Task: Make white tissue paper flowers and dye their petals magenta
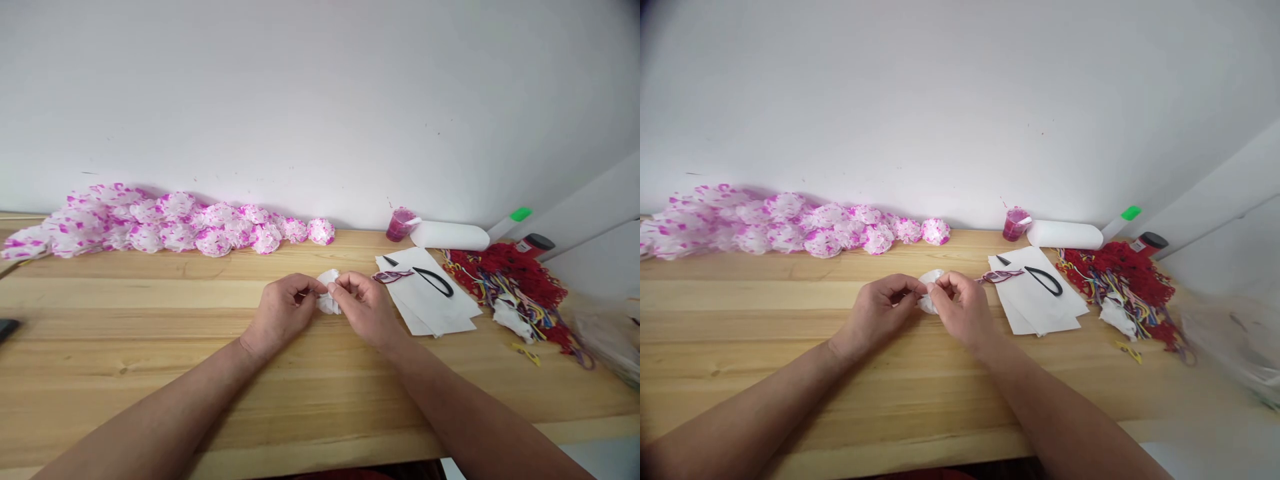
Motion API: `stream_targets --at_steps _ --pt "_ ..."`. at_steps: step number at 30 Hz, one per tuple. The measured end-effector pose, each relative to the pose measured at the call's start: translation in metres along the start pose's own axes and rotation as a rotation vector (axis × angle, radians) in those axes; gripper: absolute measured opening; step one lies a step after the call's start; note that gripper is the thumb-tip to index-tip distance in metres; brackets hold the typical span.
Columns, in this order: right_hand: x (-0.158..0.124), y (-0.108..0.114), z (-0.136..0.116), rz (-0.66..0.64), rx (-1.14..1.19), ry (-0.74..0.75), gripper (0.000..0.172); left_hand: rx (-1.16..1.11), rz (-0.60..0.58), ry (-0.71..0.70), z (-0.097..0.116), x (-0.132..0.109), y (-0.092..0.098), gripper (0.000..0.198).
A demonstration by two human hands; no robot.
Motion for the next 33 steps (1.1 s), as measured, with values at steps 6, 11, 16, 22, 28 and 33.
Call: stream_targets --at_steps 6,11,16,22,28,33 --pt "-0.002 0.0 -0.003 -0.006 -0.009 0.031 0.017 -0.038 -0.04 0.049 0.001 0.0 -0.001 0.022" --pt "-0.004 0.003 -0.012 0.066 -0.077 0.115 0.01 -0.094 -0.073 0.125 -0.002 0.0 -0.004 0.021" --pt "-0.003 0.003 -0.017 0.104 -0.133 0.147 0.005 -0.123 -0.112 0.117 -0.002 0.0 -0.007 0.02" --pt "-0.001 0.004 -0.012 0.113 -0.139 0.141 0.007 -0.201 -0.144 0.154 -0.003 -0.001 -0.009 0.02" --pt "-0.002 0.003 -0.013 0.117 -0.161 0.125 0.004 -0.274 -0.168 0.218 0.001 -0.001 -0.01 0.021" --pt "-0.002 0.003 -0.012 0.103 -0.16 0.138 0.008 -0.273 -0.17 0.22 0.0 -0.001 -0.01 0.02"
Point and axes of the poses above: each hand's wrist, its own x-axis towards the middle knuckle, its own y-axis out of the back of the hand, z = x × y, the point moved 7 cm from there along x, towards the middle knuckle, and after that the axes turned 4 degrees about -y, right-handed, at the moved point
